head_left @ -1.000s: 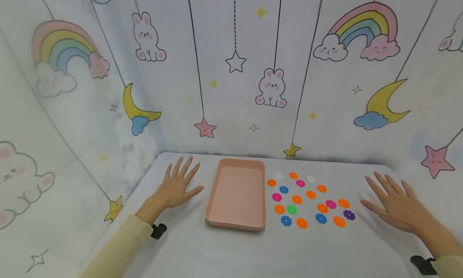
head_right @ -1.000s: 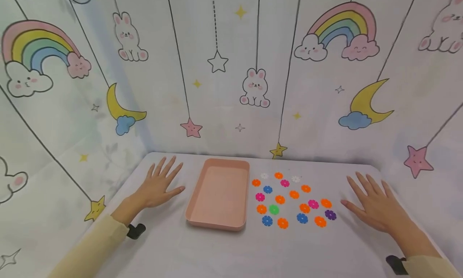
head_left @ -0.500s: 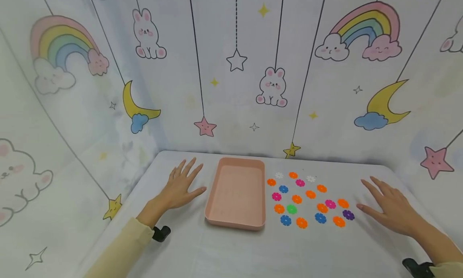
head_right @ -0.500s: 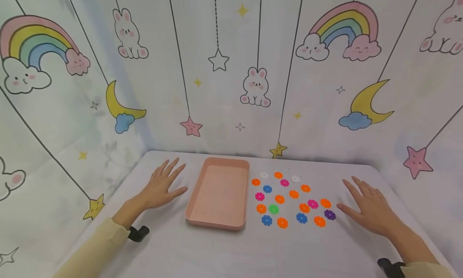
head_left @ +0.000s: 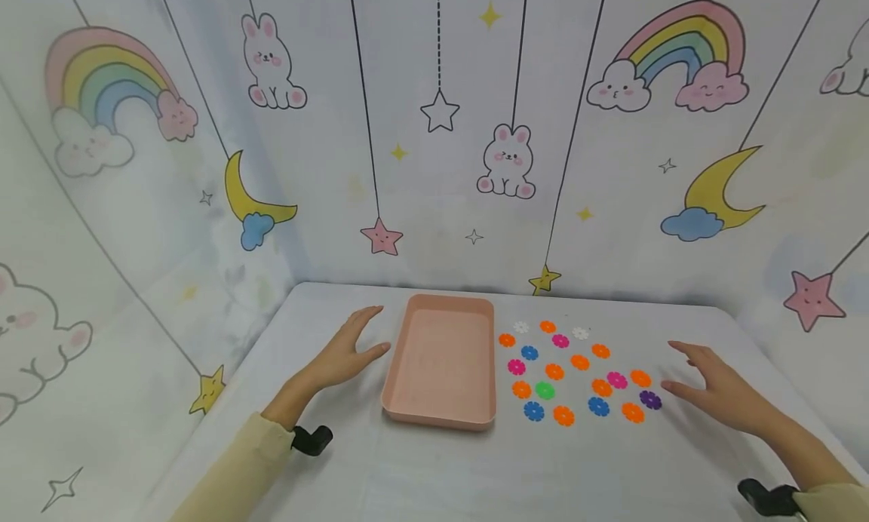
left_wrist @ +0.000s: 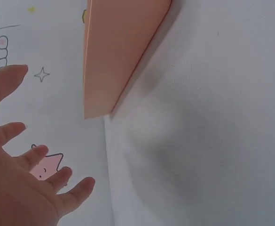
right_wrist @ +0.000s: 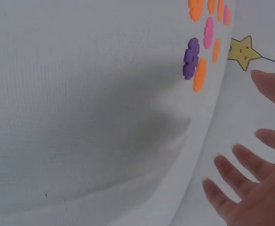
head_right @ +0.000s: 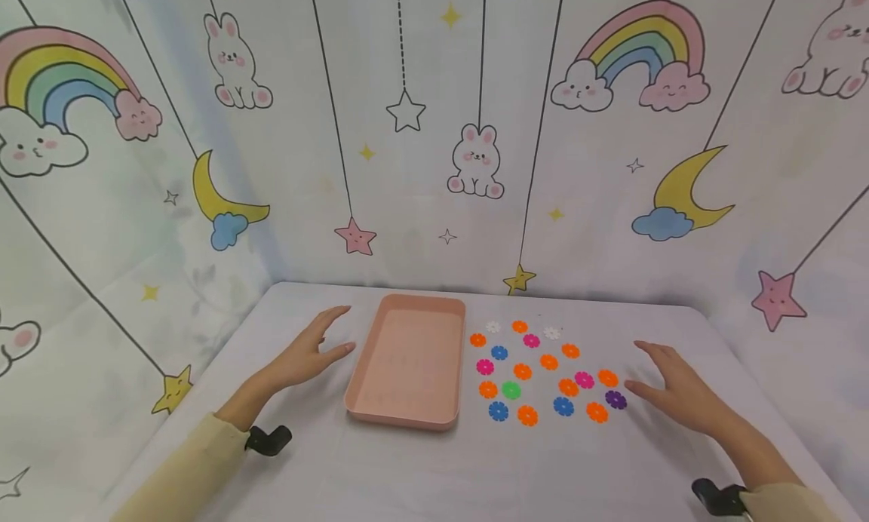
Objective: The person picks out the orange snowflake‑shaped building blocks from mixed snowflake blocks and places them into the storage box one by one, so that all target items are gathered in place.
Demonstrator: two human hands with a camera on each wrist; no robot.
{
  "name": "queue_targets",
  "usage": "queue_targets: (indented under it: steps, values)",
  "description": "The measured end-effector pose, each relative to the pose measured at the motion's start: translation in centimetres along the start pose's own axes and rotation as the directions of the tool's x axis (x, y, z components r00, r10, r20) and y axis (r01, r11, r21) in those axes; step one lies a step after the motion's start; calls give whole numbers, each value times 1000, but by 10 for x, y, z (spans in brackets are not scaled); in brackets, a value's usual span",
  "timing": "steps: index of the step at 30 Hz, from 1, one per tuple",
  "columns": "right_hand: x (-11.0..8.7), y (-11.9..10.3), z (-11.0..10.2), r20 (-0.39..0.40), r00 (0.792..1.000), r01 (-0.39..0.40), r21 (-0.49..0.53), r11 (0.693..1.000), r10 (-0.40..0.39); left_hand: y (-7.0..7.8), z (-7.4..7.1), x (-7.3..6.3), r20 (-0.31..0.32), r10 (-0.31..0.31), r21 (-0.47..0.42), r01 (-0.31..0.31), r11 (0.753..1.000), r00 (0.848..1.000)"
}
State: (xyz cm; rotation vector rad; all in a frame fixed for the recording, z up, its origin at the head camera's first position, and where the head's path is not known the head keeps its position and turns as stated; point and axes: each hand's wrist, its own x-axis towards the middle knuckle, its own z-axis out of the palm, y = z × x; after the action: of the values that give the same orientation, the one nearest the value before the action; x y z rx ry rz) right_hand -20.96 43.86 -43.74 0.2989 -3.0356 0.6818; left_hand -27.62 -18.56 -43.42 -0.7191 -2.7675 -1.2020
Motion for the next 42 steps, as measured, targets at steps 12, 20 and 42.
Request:
queue_targets:
  steps: [12, 20, 42]
  values:
    - [8, 0, 9, 56, 998, 1, 86, 996, -5, -10, 7, 1, 116, -208, -213, 229, 950, 971]
    - [19, -4, 13, 86, 996, -39, 111, 993, 29, -8, 12, 6, 142, -252, -239, 281, 930, 957]
    - [33, -1, 21, 122, 990, -89, 94, 992, 77, -10, 19, 9, 269, -310, -414, 400, 817, 912]
